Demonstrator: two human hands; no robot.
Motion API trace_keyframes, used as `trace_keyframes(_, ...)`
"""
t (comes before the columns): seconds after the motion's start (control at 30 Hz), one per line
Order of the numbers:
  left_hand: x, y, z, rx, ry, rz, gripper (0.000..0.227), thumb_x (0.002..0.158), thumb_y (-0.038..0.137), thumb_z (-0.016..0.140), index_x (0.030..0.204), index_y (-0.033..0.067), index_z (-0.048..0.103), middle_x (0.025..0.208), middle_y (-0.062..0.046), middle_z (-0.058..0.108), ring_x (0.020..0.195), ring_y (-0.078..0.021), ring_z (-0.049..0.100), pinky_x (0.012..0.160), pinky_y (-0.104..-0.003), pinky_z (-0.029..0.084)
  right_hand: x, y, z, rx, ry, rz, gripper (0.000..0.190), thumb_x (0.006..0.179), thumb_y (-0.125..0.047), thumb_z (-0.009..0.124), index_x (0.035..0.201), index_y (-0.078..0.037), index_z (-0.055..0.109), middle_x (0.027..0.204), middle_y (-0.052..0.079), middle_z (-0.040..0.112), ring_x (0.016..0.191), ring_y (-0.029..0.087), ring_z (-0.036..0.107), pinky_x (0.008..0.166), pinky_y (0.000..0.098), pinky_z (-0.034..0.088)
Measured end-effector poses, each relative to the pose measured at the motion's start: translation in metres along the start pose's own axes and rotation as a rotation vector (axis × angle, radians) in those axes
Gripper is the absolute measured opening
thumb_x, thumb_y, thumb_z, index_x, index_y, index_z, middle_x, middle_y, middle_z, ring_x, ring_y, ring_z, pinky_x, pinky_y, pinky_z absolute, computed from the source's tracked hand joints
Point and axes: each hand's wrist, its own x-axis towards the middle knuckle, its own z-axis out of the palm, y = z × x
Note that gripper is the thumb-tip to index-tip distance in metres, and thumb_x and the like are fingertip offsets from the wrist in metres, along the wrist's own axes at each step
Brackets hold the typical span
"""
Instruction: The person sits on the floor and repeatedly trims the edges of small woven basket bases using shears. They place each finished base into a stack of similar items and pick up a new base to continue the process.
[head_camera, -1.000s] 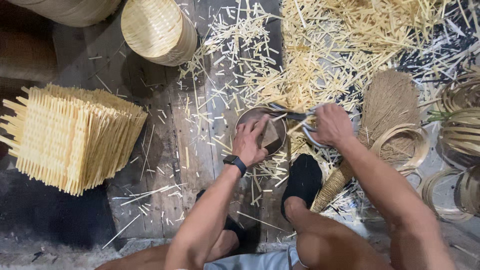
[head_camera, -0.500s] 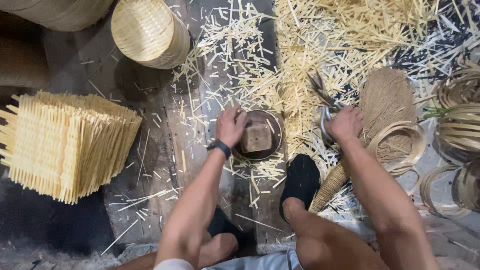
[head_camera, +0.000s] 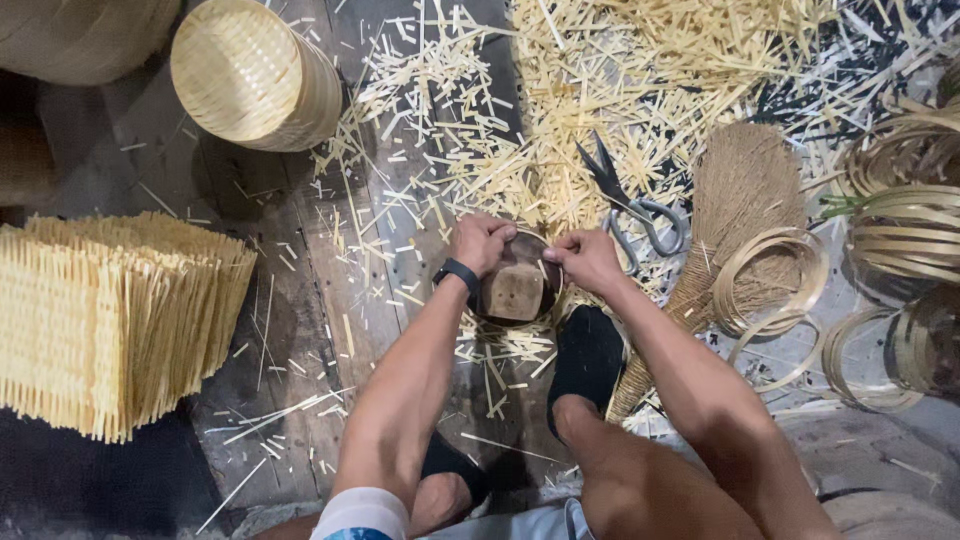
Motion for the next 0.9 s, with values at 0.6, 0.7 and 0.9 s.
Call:
trace_keyframes(0.6,-0.090,-0.049,-0.034,-0.389,0.112,-0.373,0.036,0.082,0.025,0.082,0.112,0.0066,0.078,0.104,-0.011,0.081,0.090,-0.0173,0.075,0.081,-0.030,0.058,-0.041,0.045,0.019,0.470,-0.109,0.275,0.022,0.092,-0.015,0.073,0.104,0.003,0.076,0.088,0.009,0.075,0.071,0.015,0.070,0.063,0.0278,0.059)
trace_keyframes(0.7,-0.085,-0.047,-0.025,-0.325,0.161,-0.573,0.032,0.080,0.023,0.084,0.108,0.0072,0.082,0.099,-0.011,0.082,0.084,-0.0160,0.075,0.078,-0.030,0.057,-0.039,0.043,0.021,0.474,-0.060,0.264,0.022,0.091,-0.012,0.074,0.102,0.007,0.075,0.086,0.010,0.075,0.068,0.017,0.070,0.062,0.0306,0.059)
trace_keyframes(0.9,-0.089,-0.045,-0.017,-0.421,0.295,-0.567,0.029,0.085,0.021,0.082,0.107,0.0018,0.082,0.097,-0.010,0.081,0.085,-0.0182,0.073,0.076,-0.030,0.057,-0.063,0.026,0.022,0.520,0.010,0.139,0.023,0.095,-0.014,0.074,0.104,0.006,0.076,0.086,0.010,0.074,0.069,0.016,0.068,0.062,0.0297,0.058)
